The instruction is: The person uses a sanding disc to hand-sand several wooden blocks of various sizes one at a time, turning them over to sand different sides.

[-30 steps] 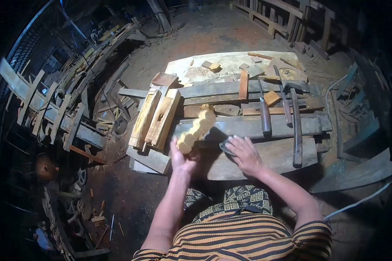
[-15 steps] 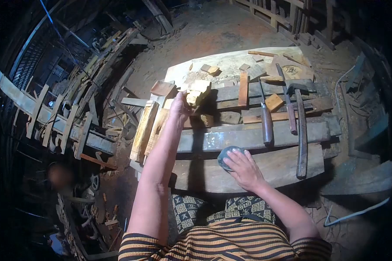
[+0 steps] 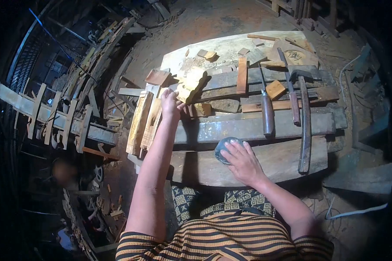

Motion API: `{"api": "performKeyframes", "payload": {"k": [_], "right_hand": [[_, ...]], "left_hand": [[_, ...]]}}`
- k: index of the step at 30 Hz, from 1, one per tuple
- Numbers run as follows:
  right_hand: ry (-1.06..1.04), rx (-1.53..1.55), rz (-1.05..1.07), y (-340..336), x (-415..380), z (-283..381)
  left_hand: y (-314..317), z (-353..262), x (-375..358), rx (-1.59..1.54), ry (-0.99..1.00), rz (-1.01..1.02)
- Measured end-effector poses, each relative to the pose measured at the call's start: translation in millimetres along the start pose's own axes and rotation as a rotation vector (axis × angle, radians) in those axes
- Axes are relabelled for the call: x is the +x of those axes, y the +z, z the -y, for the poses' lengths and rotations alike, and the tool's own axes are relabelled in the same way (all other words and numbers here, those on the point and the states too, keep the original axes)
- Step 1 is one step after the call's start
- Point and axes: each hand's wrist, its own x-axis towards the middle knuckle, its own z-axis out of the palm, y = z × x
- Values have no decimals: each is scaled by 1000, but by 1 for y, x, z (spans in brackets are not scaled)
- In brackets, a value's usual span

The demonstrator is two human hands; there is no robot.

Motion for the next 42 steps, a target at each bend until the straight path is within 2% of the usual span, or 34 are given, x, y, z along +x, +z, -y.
{"api": "performKeyframes", "payload": {"k": [2,3,6,8,9,10,12,19,22,24,25,26,28,29,32,34,36,38,39,40,42], "right_hand": [[9,7,-11,0,1,1],[5,8,-10,0,0,1],[6,9,-19,0,-1,1],[27,18,18,0,-1,1],[23,16,16,1,-1,1],[21,14,10,1,-2,1],[23,1,-1,1,-3,0],[-4,-9,-47,2,-4,1],[8,22,-35,0,-3,-1],[-6,25,-27,1,-4,-1],[-11,26,-26,1,-4,-1],[-5,31,-35,1,-4,-1],[-11,34,-41,1,-4,-1],[-7,32,-46,2,-4,-2],[-17,38,-37,2,-3,-1],[23,83,-36,3,-2,-1],[36,124,-29,5,1,-4],[172,465,-180,7,8,-4],[159,514,-298,1,15,5],[160,511,-277,-3,22,13],[4,349,-386,-9,40,25]], "left_hand": [[-16,14,8,428,438,68],[-8,-2,-25,735,567,141],[8,-10,-79,1266,768,257],[16,-15,-93,1538,931,383],[18,-13,-90,1638,979,381],[19,-12,-86,1634,983,380],[26,-10,-81,1794,766,493],[32,-16,-69,1840,886,570],[34,-33,-81,1748,850,537],[30,-47,-95,1388,723,530],[20,-36,-82,1228,786,380],[7,-24,-68,904,810,346],[4,-43,-90,754,658,228],[3,-54,-110,472,444,244],[-32,-36,-123,-51,231,283],[-47,-10,-144,-222,112,193],[-68,19,-161,-232,67,155],[-70,36,-192,-244,126,39],[-71,42,-203,-270,133,20],[-80,59,-205,-243,168,1],[-89,83,-205,-291,148,-41]]}}
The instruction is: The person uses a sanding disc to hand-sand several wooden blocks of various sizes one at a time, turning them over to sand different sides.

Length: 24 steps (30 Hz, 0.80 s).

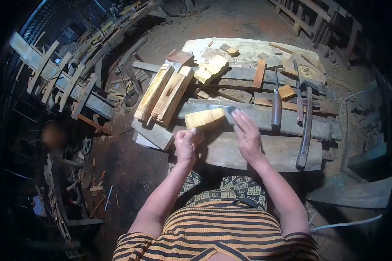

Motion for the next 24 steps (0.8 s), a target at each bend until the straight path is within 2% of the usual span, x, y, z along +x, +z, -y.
{"api": "performKeyframes", "payload": {"k": [1,4,6,8,9,13,14,16,17,18,19,20,21,22,24], "right_hand": [[0,-7,8,7,4,0],[-42,-139,125,29,13,-4],[-81,-247,215,40,15,-2],[-100,-277,285,48,16,-3],[-132,-341,285,50,16,-1],[-128,-411,251,60,19,18],[-218,-417,218,68,14,18],[-422,-422,319,72,0,46],[-419,-328,381,78,-14,56],[-415,-234,441,81,-22,62],[-368,-236,519,79,-21,63],[-367,-240,524,80,-14,55],[-350,-304,495,80,-1,38],[-333,-368,467,79,9,21],[-92,-392,330,70,26,1]], "left_hand": [[3,-6,-9,-6,-51,39],[4,-13,-19,110,14,108],[-3,-11,-16,70,-40,134],[-8,-4,-13,88,38,289],[-10,-8,-12,193,-33,356],[-9,1,-9,159,-1,297],[-9,4,-10,148,-5,298],[-9,11,-9,311,95,215],[-28,32,5,244,213,284],[-31,32,3,77,150,392],[-31,34,2,155,214,398],[-31,36,1,189,188,375],[-22,23,-6,222,161,353],[-7,3,-15,208,43,302],[-2,-1,-17,127,-22,263]]}}
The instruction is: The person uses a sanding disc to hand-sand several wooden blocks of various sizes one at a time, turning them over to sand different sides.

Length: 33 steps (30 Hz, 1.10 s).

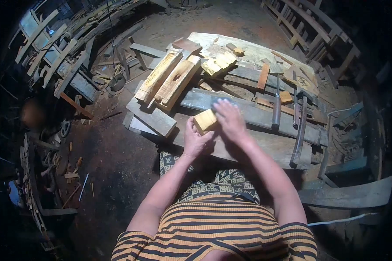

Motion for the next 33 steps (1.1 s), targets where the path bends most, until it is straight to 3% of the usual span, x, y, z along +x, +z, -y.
{"api": "performKeyframes", "payload": {"k": [2,4,6,8,10,11,14,16,17,18,19,20,22,24,26,28,29,30,31,33], "right_hand": [[43,37,0,-3,0,-3],[-83,22,58,1,-10,14],[-301,-7,-35,6,-35,54],[-326,139,89,1,-39,66],[-300,61,86,1,-18,39],[-199,15,53,2,-9,20],[99,50,37,-1,4,-2],[-32,29,16,-1,-5,21],[-73,14,220,-6,-9,39],[-294,62,-4,13,-29,45],[-300,103,51,7,-32,62],[-302,146,107,-1,-33,74],[-350,133,18,15,-19,40],[-86,12,-14,14,-2,6],[77,67,-4,5,7,-9],[62,10,-41,9,-2,7],[-65,9,-51,12,-15,20],[-178,20,62,5,-22,42],[-302,53,24,13,-39,52],[-358,142,145,3,-42,63]], "left_hand": [[-1,7,1,40,125,15],[-6,5,2,-5,79,28],[-18,14,7,590,359,12],[-9,6,3,435,272,0],[-1,-3,-1,131,110,-17],[-4,0,-1,39,2,11],[1,-2,-4,37,31,7],[-1,4,-2,35,88,14],[-3,9,1,37,143,21],[-15,31,8,32,143,20],[-24,37,14,379,389,64],[-28,46,14,410,336,25],[-12,7,3,470,227,-47],[-3,8,-2,-11,118,3],[-3,5,-1,33,89,6],[-3,4,-2,71,94,13],[-3,5,-2,93,87,6],[-9,19,3,87,88,3],[-20,44,12,-33,143,10],[-26,51,12,-18,217,68]]}}
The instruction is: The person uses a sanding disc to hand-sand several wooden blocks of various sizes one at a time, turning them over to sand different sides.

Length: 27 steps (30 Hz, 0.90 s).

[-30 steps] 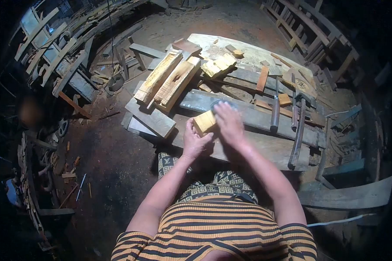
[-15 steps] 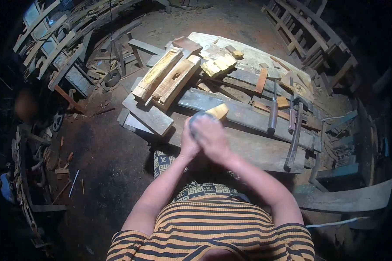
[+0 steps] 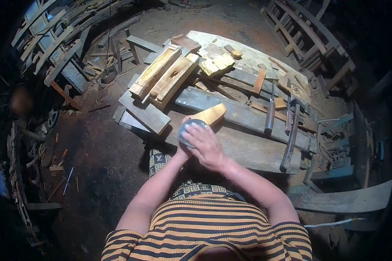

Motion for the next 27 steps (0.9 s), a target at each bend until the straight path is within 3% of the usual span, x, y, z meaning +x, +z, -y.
{"api": "performKeyframes", "payload": {"k": [1,3,5,7,10,13,16,18,20,21,23,25,27], "right_hand": [[-29,-4,6,-1,3,-11],[168,-162,49,-8,17,-53],[302,-280,-189,-9,10,-92],[726,392,-216,-23,12,-110],[769,566,-268,-42,7,-108],[640,460,-333,-48,4,-107],[557,335,-372,-61,12,-86],[476,214,-386,-59,8,-78],[430,79,-216,-50,-2,-78],[524,21,-114,-43,-9,-67],[369,-142,-105,-19,-20,-47],[210,-41,-109,-17,-16,-6],[148,62,-55,-20,-12,16]], "left_hand": [[3,-11,0,4,37,30],[20,-39,-1,93,-100,-40],[22,-46,-1,56,-134,-40],[19,-47,-1,105,-127,-14],[16,-50,-1,85,-91,25],[16,-50,4,-1,-183,21],[21,-53,0,447,179,17],[23,-54,-4,441,190,15],[25,-57,-8,312,133,26],[21,-49,-9,311,135,24],[9,-26,-9,689,259,53],[6,-21,-11,685,268,70],[0,-15,-8,707,259,220]]}}
